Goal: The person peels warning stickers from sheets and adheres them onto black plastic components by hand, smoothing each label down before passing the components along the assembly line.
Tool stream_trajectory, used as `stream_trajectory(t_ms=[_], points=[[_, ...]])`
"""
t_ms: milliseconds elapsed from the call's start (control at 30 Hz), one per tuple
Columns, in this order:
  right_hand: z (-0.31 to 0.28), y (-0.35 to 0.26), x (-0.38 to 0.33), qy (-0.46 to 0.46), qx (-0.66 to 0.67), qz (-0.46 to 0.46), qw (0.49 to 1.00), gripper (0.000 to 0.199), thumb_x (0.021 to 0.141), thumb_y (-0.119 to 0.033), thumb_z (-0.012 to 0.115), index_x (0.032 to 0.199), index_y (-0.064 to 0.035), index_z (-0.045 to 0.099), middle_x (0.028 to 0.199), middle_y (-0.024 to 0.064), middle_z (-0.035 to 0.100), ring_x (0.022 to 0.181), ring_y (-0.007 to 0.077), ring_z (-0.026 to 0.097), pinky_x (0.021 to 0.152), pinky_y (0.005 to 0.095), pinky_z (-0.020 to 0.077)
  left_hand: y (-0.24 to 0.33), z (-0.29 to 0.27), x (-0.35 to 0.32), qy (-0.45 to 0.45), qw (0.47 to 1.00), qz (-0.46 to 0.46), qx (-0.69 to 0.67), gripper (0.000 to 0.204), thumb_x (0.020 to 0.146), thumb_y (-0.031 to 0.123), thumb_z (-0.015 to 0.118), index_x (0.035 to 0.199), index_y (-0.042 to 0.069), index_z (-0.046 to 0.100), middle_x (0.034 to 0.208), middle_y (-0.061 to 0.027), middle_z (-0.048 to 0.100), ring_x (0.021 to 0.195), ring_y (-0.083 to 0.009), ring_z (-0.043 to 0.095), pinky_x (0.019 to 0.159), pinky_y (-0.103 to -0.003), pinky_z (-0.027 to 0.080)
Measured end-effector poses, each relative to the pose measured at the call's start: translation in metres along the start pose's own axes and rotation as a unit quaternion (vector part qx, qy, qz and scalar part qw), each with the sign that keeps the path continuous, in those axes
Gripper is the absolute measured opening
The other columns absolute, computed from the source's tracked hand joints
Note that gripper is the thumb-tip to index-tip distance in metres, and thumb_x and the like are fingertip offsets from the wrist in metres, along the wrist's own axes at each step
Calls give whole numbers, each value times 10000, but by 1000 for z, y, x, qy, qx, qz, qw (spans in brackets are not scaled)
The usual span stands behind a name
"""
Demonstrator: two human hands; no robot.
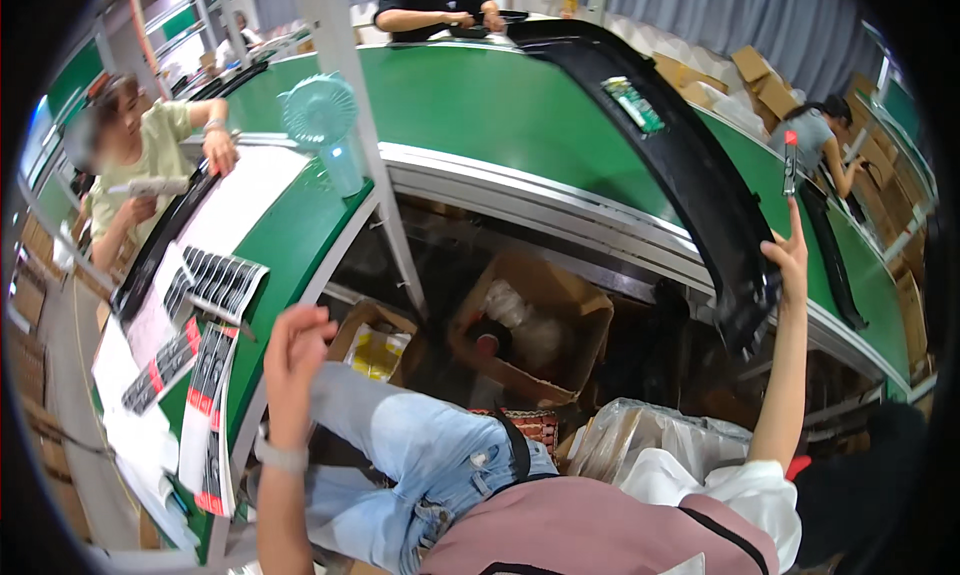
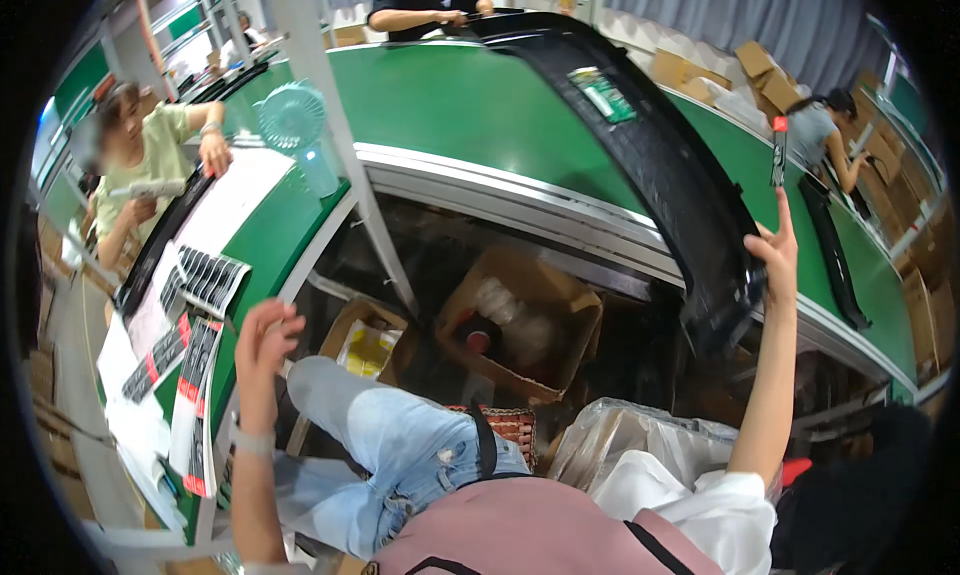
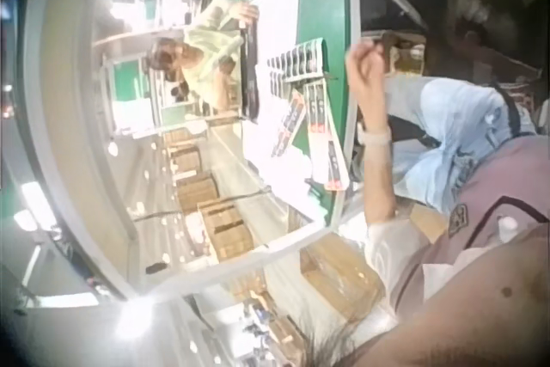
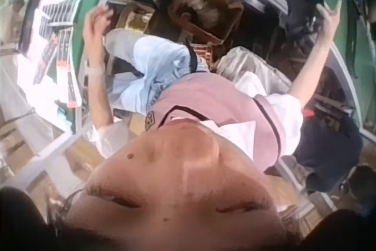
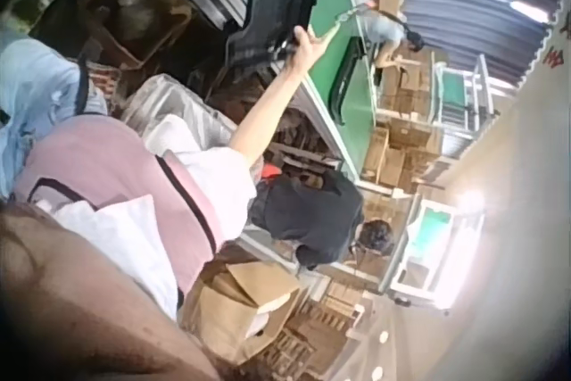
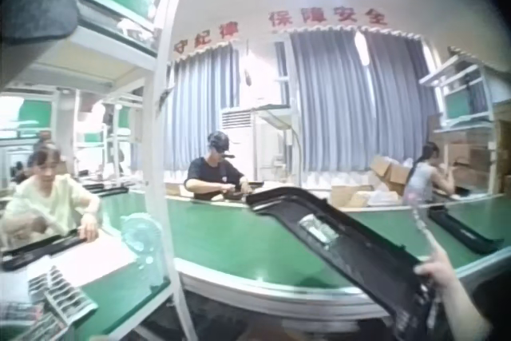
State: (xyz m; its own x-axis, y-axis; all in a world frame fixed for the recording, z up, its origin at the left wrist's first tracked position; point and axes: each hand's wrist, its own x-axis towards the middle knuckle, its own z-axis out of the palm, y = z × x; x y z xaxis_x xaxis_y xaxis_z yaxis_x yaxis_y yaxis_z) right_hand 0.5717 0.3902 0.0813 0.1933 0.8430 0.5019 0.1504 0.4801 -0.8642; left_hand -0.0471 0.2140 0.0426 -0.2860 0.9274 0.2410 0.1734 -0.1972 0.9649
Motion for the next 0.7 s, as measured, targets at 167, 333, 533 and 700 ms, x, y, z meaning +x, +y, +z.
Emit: stream_trajectory(t_ms=[167, 333, 533, 700], points=[[51, -61, -50, -274, 4, 102, 956, 1096, 596, 83, 583, 1557, -22, 68, 1336, 179, 569, 684, 133, 653, 539, 195, 468, 1, -32, 24, -247, 860, -147, -421, 752, 953, 632, 412, 1443, 63, 375, 1431, -185, 475, 1321, -312, 472, 1051, -458, 429], [152, -52, -80, -430, 131, 155, 880, 1141, 568, 160, 582, 1551, -19, 30, 1104, 242, 678, 981, 328, 705, 939, 397, 529, 21, -45, -80, -80, 966, -80, -234, 588, 855, 290, 535, 1330, -57, 521, 1307, -137, 576, 1216, -213, 537, 1049, -322, 390], [290, -39, -72, -589, 105, -14, 801, 1092, 601, 243, 469, 1561, -84, 62, 1040, 171, 703, 1066, 276, 672, 988, 377, 490, 19, -103, -213, 97, 992, -85, 12, 459, 779, -83, 668, 1227, -38, 579, 1240, -104, 609, 1187, -202, 565, 1065, -336, 396], [421, -11, -121, -566, 127, -176, 796, 929, 666, 258, 446, 1510, -59, 222, 1149, 160, 648, 1143, 295, 631, 1026, 389, 460, 15, -103, -262, 253, 927, -9, 277, 552, 636, -214, 516, 1127, 0, 648, 1111, -134, 677, 1133, -267, 625, 998, -344, 458]])
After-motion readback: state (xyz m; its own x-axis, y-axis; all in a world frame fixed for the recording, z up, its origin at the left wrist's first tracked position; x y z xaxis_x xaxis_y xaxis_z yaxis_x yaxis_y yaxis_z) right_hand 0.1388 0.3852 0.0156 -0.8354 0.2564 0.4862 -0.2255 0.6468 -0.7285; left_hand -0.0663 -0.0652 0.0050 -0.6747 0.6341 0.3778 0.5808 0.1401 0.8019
